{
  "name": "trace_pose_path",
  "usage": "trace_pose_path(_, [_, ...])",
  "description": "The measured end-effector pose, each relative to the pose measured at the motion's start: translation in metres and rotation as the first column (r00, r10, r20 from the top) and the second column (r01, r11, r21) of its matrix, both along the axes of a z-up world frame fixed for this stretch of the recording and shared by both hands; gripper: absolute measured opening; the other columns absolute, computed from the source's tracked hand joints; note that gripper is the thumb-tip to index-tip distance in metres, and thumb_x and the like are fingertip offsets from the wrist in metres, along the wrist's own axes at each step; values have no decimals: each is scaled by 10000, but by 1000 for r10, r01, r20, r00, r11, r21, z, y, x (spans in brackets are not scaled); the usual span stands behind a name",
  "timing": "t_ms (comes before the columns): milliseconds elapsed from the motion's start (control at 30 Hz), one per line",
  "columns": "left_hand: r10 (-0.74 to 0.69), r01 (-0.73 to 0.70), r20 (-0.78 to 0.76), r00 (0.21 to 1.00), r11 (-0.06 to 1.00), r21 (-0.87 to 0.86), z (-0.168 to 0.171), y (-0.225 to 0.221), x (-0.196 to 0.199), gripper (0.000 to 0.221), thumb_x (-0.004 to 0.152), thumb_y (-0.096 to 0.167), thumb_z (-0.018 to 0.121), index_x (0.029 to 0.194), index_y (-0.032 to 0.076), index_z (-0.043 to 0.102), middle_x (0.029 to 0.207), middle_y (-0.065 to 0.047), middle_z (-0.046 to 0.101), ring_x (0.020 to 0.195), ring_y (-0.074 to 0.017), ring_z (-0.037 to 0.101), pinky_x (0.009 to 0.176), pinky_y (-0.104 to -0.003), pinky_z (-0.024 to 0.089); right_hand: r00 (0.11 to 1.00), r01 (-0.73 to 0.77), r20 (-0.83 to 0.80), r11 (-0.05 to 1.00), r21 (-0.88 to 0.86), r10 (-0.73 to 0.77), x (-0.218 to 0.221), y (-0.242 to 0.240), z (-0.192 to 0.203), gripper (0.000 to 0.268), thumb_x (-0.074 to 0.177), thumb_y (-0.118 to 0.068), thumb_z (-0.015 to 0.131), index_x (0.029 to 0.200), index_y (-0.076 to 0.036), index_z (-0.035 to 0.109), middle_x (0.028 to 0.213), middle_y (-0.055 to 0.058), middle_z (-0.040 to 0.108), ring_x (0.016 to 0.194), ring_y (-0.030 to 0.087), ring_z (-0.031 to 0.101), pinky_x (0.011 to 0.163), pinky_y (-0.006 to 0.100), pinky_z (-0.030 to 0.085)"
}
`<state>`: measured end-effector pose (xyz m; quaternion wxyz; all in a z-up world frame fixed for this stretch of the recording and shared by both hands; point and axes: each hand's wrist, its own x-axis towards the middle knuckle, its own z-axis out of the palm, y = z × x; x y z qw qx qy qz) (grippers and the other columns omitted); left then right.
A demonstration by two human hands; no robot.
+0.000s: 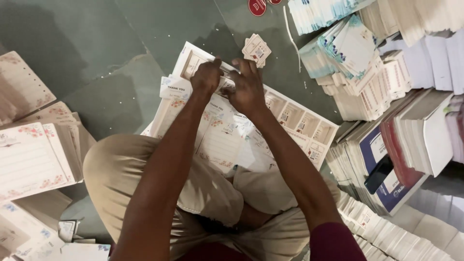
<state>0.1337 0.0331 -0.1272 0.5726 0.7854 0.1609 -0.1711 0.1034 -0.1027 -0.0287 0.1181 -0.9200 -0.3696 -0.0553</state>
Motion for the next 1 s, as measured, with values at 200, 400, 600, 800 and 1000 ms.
trace_pose_path(200, [-238,165,173,956,921,353,-35,-7,11,445,863,259,652,1274,93,606,1324,-139,588,1179,-395,582,862,-565,531,980,-89,-190,982,-168,56,5,-27,-40,345,795,-133,859,1091,-27,715,1048,147,701,1063,315,661,946,469,501])
trace_pose_path(400, [-257,122,256,932,886,448,-66,-21,16,314,963,267,596,1221,108,678,1181,-210,669,1103,-399,648,859,-512,554,798,340,-600,863,374,-55,139,-80,18,230,952,-94,767,1142,18,701,1031,92,769,912,155,722,819,309,591])
trace_pose_path(600, [262,-270,114,958,961,58,-59,-30,-1,425,896,276,573,1262,78,662,1161,-215,732,1118,-410,680,1016,-573,461,894,359,-310,931,64,-323,201,-123,-64,318,925,-195,797,1136,16,688,1017,145,740,947,302,727,850,418,565])
trace_pose_path(800, [197,-190,-80,977,978,85,-5,-15,0,370,884,249,580,1195,99,714,1168,-203,736,1133,-383,691,1073,-543,433,952,227,171,959,169,-256,144,-57,-74,519,929,-309,827,1254,50,638,1262,245,607,1162,406,582,1008,476,469])
trace_pose_path(1000, [297,-302,72,952,951,67,-31,-25,0,400,835,268,639,1173,59,674,1097,-210,741,1062,-385,692,976,-554,455,886,464,-212,780,420,-413,8,-43,-28,233,1005,-238,719,1149,-57,693,1204,140,648,1049,218,720,892,349,616])
